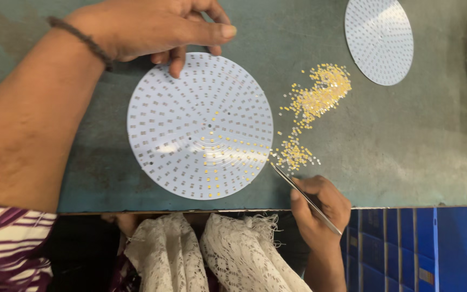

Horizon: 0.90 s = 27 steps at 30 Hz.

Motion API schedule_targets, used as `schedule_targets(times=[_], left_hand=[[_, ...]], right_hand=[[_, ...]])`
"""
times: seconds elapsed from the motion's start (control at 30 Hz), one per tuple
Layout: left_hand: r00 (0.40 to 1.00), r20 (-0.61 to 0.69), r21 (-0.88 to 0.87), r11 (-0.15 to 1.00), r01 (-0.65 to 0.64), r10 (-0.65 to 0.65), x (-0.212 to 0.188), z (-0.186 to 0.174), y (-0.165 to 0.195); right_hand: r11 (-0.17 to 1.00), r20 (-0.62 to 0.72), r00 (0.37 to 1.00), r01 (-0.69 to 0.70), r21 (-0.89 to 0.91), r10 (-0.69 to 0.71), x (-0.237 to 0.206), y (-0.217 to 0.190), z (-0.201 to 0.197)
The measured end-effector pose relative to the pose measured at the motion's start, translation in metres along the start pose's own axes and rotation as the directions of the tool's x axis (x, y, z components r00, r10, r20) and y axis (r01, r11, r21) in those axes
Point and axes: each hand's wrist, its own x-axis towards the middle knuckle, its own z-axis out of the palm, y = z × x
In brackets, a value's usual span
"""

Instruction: The person holds a round LED circuit board steady with one hand and uses tweezers to pick small yellow LED components one at a time from a pile on the workbench, placing each into its marked position on the board. A second empty board waits nearby as the board gradually fills with components.

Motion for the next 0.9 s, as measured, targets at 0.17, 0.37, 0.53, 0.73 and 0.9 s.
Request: schedule_targets(times=[0.17, 0.37, 0.53, 0.73, 0.9], left_hand=[[0.997, 0.015, 0.029, 0.996, 0.078, -0.079, -0.002, -0.014, -0.021], [0.983, -0.025, 0.06, 0.981, 0.185, -0.184, -0.04, -0.003, -0.015], [0.982, -0.035, 0.043, 0.982, 0.186, -0.185, -0.039, 0.004, -0.016], [0.979, -0.033, 0.028, 0.979, 0.201, -0.2, -0.007, 0.015, -0.008], [0.985, 0.037, -0.05, 0.984, 0.172, -0.17, 0.043, 0.012, 0.007]], right_hand=[[0.996, 0.044, 0.999, -0.018, 0.083, 0.014, -0.016, -0.017, 0.054], [0.99, 0.018, 0.991, 0.13, 0.049, -0.131, -0.041, -0.033, 0.083], [0.979, 0.035, 0.978, 0.203, 0.022, -0.204, -0.033, -0.034, 0.077], [0.991, 0.071, 0.988, 0.135, 0.008, -0.135, -0.018, -0.015, 0.041], [0.993, -0.082, 0.99, -0.119, -0.017, 0.117, 0.026, 0.03, -0.015]])
